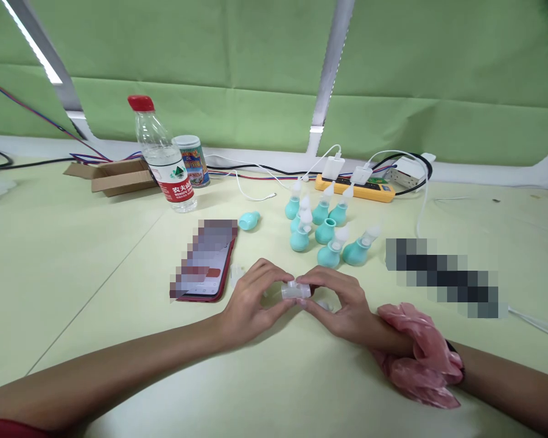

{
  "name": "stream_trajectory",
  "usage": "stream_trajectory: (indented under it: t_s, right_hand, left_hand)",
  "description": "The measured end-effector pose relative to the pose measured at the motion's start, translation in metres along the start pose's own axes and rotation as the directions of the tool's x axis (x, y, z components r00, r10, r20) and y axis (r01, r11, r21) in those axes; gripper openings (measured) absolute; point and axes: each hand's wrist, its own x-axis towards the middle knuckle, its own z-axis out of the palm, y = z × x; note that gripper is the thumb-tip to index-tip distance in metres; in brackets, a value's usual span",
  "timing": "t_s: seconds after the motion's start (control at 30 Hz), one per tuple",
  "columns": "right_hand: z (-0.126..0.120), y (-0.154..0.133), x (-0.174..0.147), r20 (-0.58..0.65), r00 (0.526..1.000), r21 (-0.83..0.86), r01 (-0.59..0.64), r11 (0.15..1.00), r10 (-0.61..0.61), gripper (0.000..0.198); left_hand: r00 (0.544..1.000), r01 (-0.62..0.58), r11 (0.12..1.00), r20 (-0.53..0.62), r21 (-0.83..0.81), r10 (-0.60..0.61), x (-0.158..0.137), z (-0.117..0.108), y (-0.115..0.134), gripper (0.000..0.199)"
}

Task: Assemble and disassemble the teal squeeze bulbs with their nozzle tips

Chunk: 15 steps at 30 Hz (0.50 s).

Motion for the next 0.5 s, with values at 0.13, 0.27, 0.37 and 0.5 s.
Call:
stream_trajectory:
  t_s: [0.13, 0.27, 0.37, 0.5]
  right_hand:
    - [-0.005, -0.005, 0.006, 0.034, 0.999, -0.065, 0.025, 0.998, -0.023, 0.023]
    - [-0.033, -0.023, 0.035, -0.021, 0.993, -0.279, 0.104, 0.955, -0.114, 0.026]
    - [-0.067, -0.03, 0.066, -0.112, 0.979, -0.444, 0.106, 0.89, -0.173, 0.017]
    - [-0.104, -0.011, 0.107, -0.015, 0.996, -0.568, -0.081, 0.819, 0.087, 0.016]
  left_hand:
    - [1.0, -0.008, 1.0, -0.009, -0.006, 0.008, 0.0, -0.001, 0.001, 0.023]
    - [0.999, 0.041, 0.999, -0.011, 0.01, -0.041, -0.001, -0.002, 0.001, 0.02]
    - [0.999, 0.053, 0.999, -0.008, 0.007, -0.053, -0.002, -0.002, 0.001, 0.019]
    - [0.999, 0.027, 1.0, 0.02, -0.001, -0.027, -0.002, -0.003, 0.002, 0.018]
